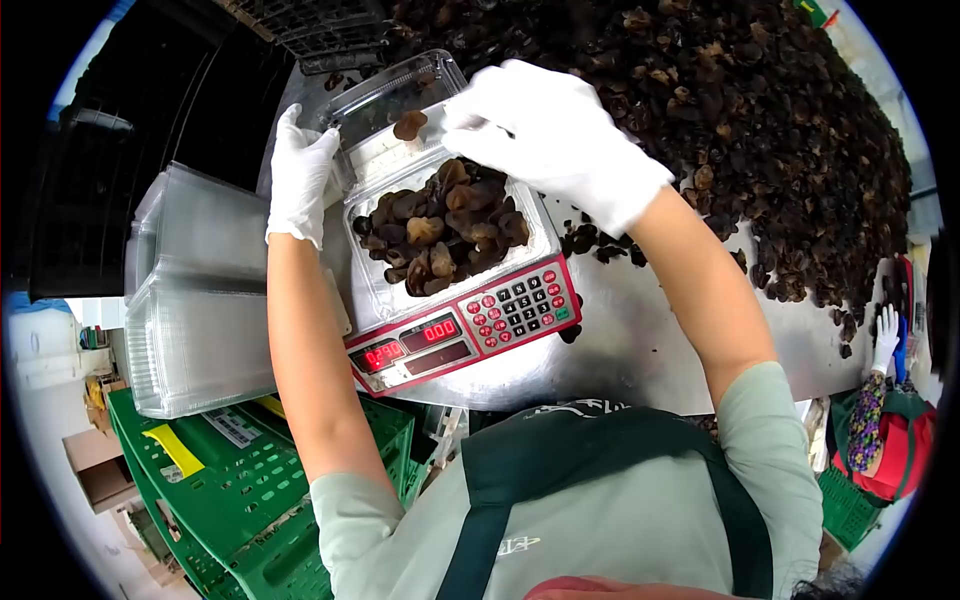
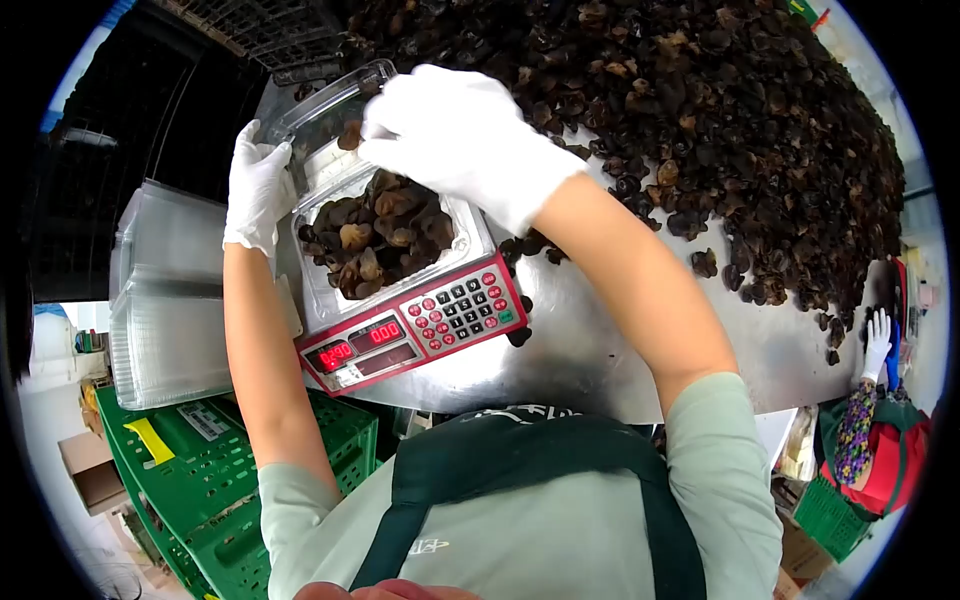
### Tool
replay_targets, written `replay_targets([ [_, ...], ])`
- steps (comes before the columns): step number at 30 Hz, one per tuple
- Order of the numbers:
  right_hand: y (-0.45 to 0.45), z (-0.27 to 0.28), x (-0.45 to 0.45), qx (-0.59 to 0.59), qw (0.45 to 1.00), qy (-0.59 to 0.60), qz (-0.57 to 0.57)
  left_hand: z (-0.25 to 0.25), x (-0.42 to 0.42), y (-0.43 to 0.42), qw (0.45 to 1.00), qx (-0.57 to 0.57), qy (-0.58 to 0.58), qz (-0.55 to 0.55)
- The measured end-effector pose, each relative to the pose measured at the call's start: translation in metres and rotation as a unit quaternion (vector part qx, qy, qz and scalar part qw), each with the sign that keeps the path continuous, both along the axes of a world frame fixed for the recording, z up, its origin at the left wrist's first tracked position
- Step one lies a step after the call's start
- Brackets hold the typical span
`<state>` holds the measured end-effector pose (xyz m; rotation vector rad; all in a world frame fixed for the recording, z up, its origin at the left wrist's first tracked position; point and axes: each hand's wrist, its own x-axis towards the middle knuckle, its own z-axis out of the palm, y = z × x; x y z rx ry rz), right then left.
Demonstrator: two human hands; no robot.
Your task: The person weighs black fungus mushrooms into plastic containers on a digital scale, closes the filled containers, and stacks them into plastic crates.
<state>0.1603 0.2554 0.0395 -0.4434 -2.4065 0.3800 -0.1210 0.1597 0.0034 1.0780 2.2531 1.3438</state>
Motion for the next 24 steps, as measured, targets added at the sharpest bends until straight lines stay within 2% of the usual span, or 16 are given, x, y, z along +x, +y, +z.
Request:
replay_targets([
  [1, 0.006, -0.005, -0.019, 0.004, 1.0, -0.025, -0.015, -0.001, -0.002, -0.001, 0.998, 0.043, -0.048, -0.009],
  [2, 0.011, -0.011, -0.038, 0.017, 0.998, -0.058, -0.012, 0.003, 0.002, -0.002, 0.998, 0.044, -0.047, -0.011],
  [4, 0.013, -0.01, -0.067, 0.02, 0.989, -0.144, 0.003, 0.018, 0.016, -0.003, 0.986, 0.068, -0.148, -0.029],
  [7, 0.029, -0.025, -0.106, -0.019, 0.963, -0.269, 0.015, 0.026, 0.026, -0.007, 0.99, 0.04, -0.135, -0.01],
  [9, 0.03, -0.017, -0.095, -0.019, 0.98, -0.197, 0.013, 0.023, 0.024, -0.006, 0.987, 0.059, -0.152, -0.011],
  [10, 0.028, -0.011, -0.085, -0.105, 0.983, -0.149, 0.024, 0.024, 0.026, -0.008, 0.984, 0.069, -0.165, -0.006],
  [11, 0.023, 0.0, -0.065, -0.103, 0.983, -0.153, 0.023, 0.023, 0.026, -0.009, 0.981, 0.079, -0.178, -0.001],
  [13, 0.007, 0.022, -0.02, -0.216, 0.965, -0.062, 0.133, 0.019, 0.022, -0.009, 0.98, 0.087, -0.179, -0.004],
  [15, -0.014, 0.023, 0.011, -0.175, 0.964, -0.064, 0.19, 0.018, 0.02, -0.009, 0.979, 0.075, -0.19, -0.02],
  [16, -0.027, 0.013, 0.019, -0.135, 0.973, -0.072, 0.173, 0.004, 0.004, -0.006, 0.986, 0.078, -0.143, -0.046],
  [17, -0.042, -0.001, 0.024, -0.096, 0.98, -0.078, 0.157, -0.002, -0.002, -0.005, 0.986, 0.078, -0.144, -0.044],
  [18, -0.056, -0.005, 0.027, -0.02, 0.99, -0.101, 0.099, -0.005, -0.006, -0.005, 0.992, 0.052, -0.108, -0.035],
  [19, -0.06, -0.017, 0.029, 0.036, 0.994, -0.061, 0.085, -0.007, -0.008, -0.006, 0.997, 0.026, -0.07, -0.026],
  [22, -0.041, -0.01, 0.027, -0.118, 0.989, -0.015, 0.085, -0.006, -0.012, -0.012, 0.989, -0.067, 0.132, 0.0],
  [23, -0.033, -0.015, 0.027, -0.231, 0.963, 0.098, 0.098, -0.002, -0.009, -0.016, 0.976, -0.086, 0.199, 0.022],
  [24, -0.033, 0.0, 0.036, -0.375, 0.912, 0.145, 0.086, 0.002, -0.009, -0.019, 0.976, -0.086, 0.2, 0.025],
])
